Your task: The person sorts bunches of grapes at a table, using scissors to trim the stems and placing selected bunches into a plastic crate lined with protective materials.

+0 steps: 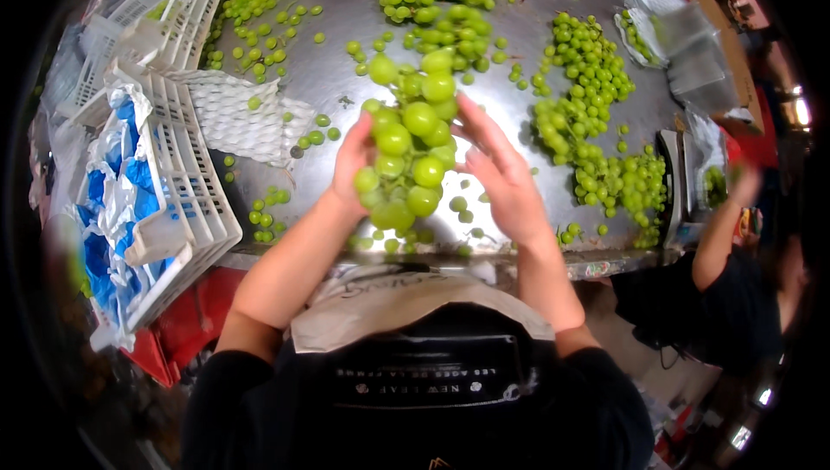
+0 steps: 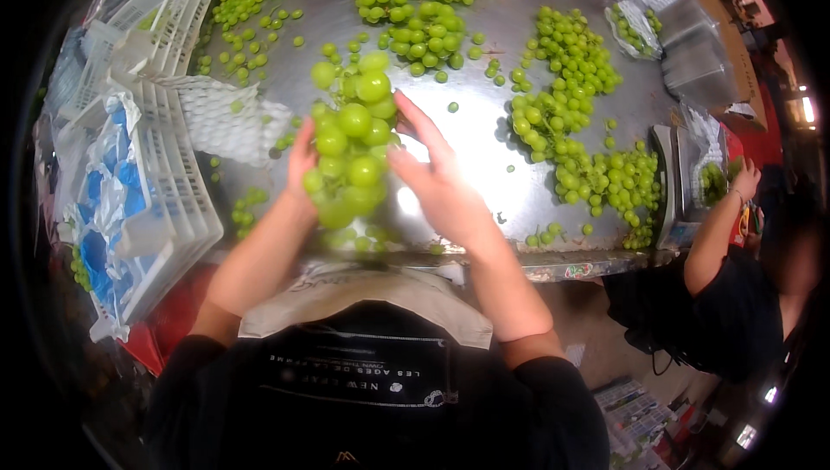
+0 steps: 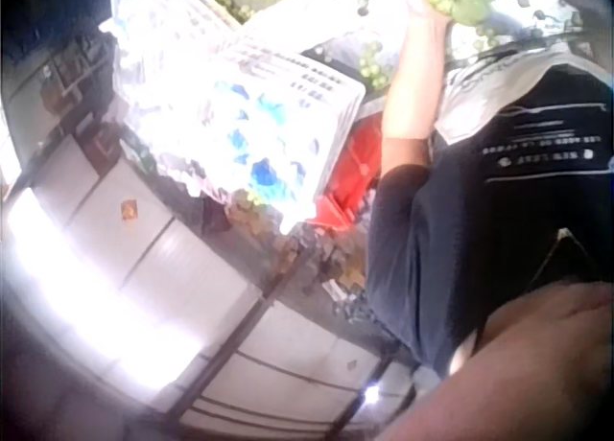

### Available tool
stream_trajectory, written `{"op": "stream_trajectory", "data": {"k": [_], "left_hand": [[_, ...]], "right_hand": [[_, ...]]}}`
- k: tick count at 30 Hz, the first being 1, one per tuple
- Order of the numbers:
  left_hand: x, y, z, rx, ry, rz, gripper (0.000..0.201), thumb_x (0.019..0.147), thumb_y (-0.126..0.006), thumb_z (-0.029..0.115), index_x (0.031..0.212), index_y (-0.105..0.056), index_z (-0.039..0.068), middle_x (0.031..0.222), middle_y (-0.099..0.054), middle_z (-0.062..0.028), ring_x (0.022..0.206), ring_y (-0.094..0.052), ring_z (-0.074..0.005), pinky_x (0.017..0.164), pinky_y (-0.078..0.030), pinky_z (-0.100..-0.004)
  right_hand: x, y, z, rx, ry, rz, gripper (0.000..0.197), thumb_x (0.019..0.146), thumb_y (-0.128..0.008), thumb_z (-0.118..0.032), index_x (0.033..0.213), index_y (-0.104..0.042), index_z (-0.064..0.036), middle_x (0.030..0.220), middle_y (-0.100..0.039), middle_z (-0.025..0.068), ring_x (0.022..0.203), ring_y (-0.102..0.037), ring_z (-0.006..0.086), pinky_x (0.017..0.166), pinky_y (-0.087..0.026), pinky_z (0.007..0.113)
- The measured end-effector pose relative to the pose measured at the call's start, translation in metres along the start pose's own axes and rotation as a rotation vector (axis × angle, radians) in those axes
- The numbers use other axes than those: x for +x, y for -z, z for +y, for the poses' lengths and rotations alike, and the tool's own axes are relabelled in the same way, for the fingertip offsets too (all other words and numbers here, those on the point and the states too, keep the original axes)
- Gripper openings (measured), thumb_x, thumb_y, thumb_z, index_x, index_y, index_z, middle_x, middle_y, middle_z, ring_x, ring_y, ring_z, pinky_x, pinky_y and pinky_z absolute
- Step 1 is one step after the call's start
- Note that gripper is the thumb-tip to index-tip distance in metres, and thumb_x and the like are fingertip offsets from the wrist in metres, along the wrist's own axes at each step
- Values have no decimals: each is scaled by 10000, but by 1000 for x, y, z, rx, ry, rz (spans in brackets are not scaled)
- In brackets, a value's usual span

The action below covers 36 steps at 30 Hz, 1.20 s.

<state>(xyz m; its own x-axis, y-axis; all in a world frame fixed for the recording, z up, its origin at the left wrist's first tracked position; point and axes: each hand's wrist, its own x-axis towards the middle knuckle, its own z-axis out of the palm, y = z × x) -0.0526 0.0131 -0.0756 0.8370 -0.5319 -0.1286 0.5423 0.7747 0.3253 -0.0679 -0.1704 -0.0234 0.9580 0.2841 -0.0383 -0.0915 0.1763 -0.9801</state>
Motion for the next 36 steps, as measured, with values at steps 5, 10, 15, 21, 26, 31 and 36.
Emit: {"op": "stream_trajectory", "data": {"k": [5,10,15,21,26,31,36], "left_hand": [[5,-6,9,-57,-15,-102,809,842,-364,610,1400,-240,37,1394,-330,-193,1216,-421,-367,977,-402,-439],[5,-5,15,-62,-12,-137,794,845,-369,604,1404,-233,56,1394,-323,-201,1207,-429,-362,978,-400,-452],[1,-7,13,118,-103,-74,685,861,-513,440,1372,-263,58,1309,-415,-171,1155,-482,-305,948,-436,-434],[-1,-42,-5,935,-384,233,667,897,-514,215,1426,-138,57,1338,-367,-179,1159,-462,-249,952,-425,-358],[-28,-77,0,1012,-321,54,666,892,-455,314,1425,-164,41,1415,-294,-183,1206,-428,-252,922,-428,-362],[-23,-66,12,1014,-440,166,411,837,-532,39,1237,-448,4,1190,-484,-114,1077,-514,-190,816,-470,-286],[-19,-52,-4,1257,-430,223,319,761,-667,59,1053,-546,18,1036,-531,-77,968,-550,-162,745,-487,-260]], "right_hand": [[4,13,9,-26,81,48,424,859,-534,-54,1276,-460,-26,1250,-510,85,1113,-491,186,911,-420,312],[2,12,18,-8,49,52,414,841,-550,-30,1249,-479,-20,1238,-518,83,1111,-495,187,901,-425,312],[1,9,15,19,133,104,473,833,-544,-10,1292,-430,-30,1302,-457,103,1169,-458,216,947,-400,334],[1,-12,19,-99,168,113,758,798,-603,-82,1421,-171,-71,1401,-314,134,1271,-352,267,1054,-290,389],[16,20,49,649,41,-77,911,789,-505,-638,1420,-173,-71,1414,-269,184,1209,-425,323,953,-412,488],[18,14,51,1277,-97,-219,831,798,-427,-671,1386,-281,-103,1370,-355,176,1170,-458,331,950,-396,531],[21,12,50,1449,-89,-250,748,866,-376,-601,1398,-261,-88,1428,-242,204,1188,-446,311,1000,-334,526]]}}
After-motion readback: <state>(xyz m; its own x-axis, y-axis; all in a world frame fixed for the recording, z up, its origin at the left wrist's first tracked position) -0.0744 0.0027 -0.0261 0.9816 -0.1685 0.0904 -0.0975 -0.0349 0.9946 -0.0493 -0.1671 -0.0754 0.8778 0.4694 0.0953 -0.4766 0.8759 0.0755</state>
